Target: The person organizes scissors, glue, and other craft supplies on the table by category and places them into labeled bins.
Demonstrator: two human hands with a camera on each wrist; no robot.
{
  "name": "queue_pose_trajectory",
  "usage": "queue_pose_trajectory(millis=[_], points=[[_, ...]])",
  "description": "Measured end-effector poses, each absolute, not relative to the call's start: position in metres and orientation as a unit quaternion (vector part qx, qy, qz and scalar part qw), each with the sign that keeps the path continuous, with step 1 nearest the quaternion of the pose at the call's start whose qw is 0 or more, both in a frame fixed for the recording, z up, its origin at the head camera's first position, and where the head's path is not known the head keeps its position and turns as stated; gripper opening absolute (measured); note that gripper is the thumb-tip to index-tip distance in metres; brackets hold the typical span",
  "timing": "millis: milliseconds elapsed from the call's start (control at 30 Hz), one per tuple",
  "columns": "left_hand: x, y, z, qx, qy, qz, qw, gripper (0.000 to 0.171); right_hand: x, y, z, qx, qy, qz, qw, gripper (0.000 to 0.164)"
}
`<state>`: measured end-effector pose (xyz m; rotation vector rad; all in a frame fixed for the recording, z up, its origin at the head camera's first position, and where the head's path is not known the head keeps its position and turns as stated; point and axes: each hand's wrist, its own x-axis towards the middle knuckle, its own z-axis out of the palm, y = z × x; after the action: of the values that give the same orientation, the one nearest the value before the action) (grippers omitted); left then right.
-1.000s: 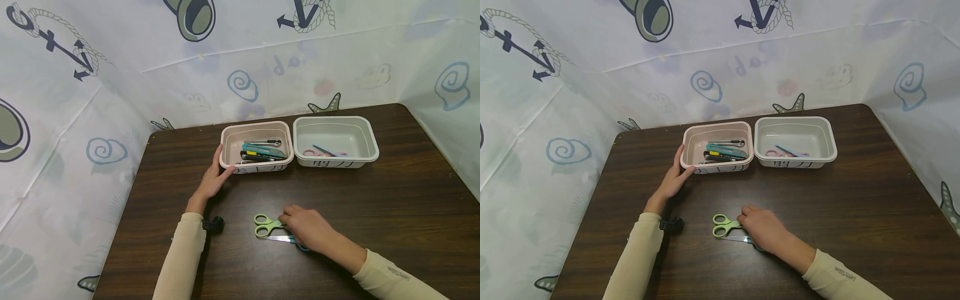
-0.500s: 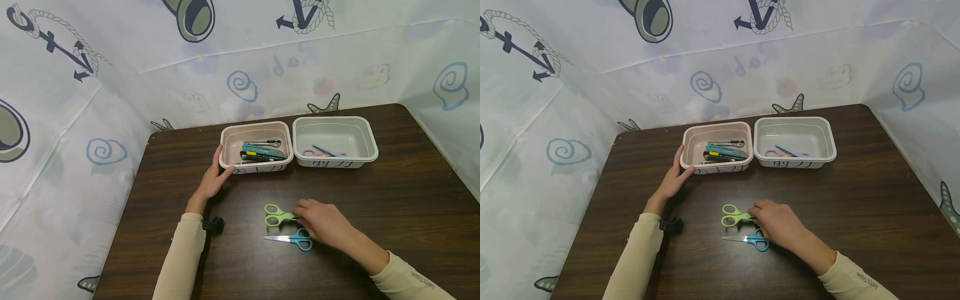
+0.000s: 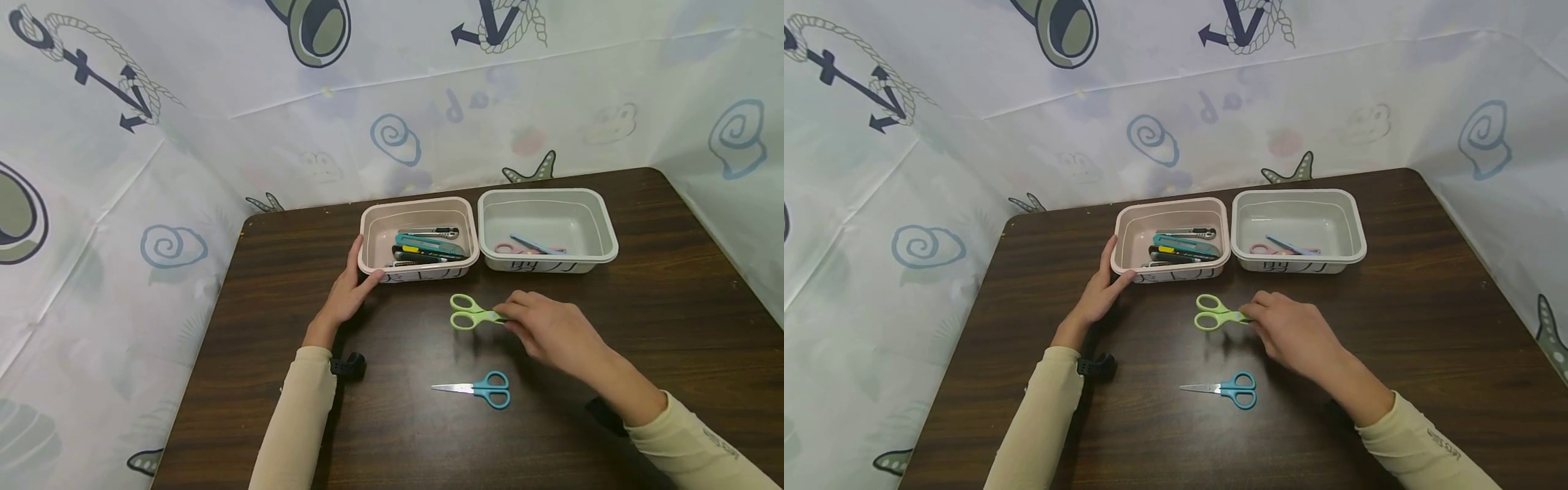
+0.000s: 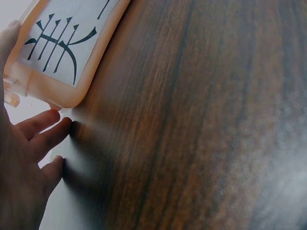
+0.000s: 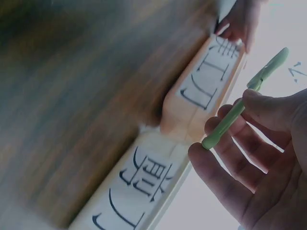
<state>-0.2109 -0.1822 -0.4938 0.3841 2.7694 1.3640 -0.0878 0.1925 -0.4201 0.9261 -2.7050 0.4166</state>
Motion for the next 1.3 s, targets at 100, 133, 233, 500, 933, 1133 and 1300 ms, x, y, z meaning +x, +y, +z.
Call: queue_pose_trajectory(millis=[100, 133, 233, 500, 933, 1133, 1300], points=[[-0.211, -0.182, -0.494, 0.123, 0.890, 0.438, 0.016, 0.084, -0.094, 0.198, -0.416, 0.310, -0.932, 0.143, 0.121, 0.022], [-0.211, -0.183, -0.494, 0.123, 0.890, 0.438, 0.016, 0.084, -0.097, 0.200, -0.415, 0.306, -0.933, 0.143, 0.120, 0.022], [-0.211, -0.182, -0.495, 0.121, 0.891, 0.437, 0.015, 0.085, -0.103, 0.205, -0.411, 0.294, -0.937, 0.141, 0.126, 0.022], [-0.211, -0.182, -0.495, 0.121, 0.892, 0.436, 0.017, 0.084, -0.125, 0.222, -0.410, 0.264, -0.936, 0.147, 0.182, 0.025], [-0.211, -0.182, -0.494, 0.119, 0.892, 0.435, 0.017, 0.084, -0.159, 0.247, -0.416, 0.218, -0.951, 0.127, 0.182, 0.025], [-0.211, -0.182, -0.494, 0.120, 0.892, 0.435, 0.017, 0.084, -0.169, 0.251, -0.417, 0.184, -0.966, 0.144, 0.111, 0.025], [-0.212, -0.183, -0.495, 0.121, 0.892, 0.435, 0.017, 0.084, -0.175, 0.253, -0.419, 0.155, -0.970, 0.178, 0.057, 0.027]])
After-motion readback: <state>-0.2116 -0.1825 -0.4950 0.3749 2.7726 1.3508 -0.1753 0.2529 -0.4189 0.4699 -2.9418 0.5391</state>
